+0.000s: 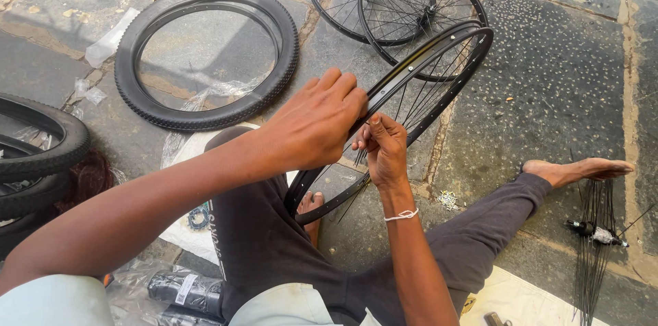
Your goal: The person threads and adjusts spokes into a bicycle wheel rim by hand while sitting on the ground.
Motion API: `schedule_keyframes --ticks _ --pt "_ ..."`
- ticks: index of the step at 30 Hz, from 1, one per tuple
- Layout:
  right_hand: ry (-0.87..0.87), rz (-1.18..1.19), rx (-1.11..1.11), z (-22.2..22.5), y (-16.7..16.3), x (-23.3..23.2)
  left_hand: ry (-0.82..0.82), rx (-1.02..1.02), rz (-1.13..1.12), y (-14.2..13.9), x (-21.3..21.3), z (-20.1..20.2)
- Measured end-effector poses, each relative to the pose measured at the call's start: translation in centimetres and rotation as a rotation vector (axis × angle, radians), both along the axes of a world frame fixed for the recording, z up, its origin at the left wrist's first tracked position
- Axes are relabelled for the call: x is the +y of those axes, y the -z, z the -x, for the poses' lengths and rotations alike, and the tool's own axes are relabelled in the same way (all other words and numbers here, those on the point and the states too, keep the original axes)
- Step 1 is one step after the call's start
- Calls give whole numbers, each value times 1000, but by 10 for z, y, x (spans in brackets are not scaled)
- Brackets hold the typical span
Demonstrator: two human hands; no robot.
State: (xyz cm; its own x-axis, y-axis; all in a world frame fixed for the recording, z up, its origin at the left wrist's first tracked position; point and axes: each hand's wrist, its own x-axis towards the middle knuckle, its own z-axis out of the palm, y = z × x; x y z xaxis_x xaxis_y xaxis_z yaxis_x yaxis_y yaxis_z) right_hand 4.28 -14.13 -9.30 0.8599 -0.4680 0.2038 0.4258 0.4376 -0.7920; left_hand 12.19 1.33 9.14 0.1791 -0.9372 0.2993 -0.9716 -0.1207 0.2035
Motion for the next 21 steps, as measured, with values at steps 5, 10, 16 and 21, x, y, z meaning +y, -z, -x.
schedule_keyframes --ticks 5,10,16,21 --pt "-3 18 2 0 3 -2 -38 -125 -28 2 0 2" --pt "-20 -3 -16 -1 7 -3 32 339 197 20 3 -12" --pt "-7 -8 -25 2 4 0 384 1914 208 66 -16 -34" --pt "-21 -38 -19 7 0 -1 1073 2445 406 108 -41 -18"
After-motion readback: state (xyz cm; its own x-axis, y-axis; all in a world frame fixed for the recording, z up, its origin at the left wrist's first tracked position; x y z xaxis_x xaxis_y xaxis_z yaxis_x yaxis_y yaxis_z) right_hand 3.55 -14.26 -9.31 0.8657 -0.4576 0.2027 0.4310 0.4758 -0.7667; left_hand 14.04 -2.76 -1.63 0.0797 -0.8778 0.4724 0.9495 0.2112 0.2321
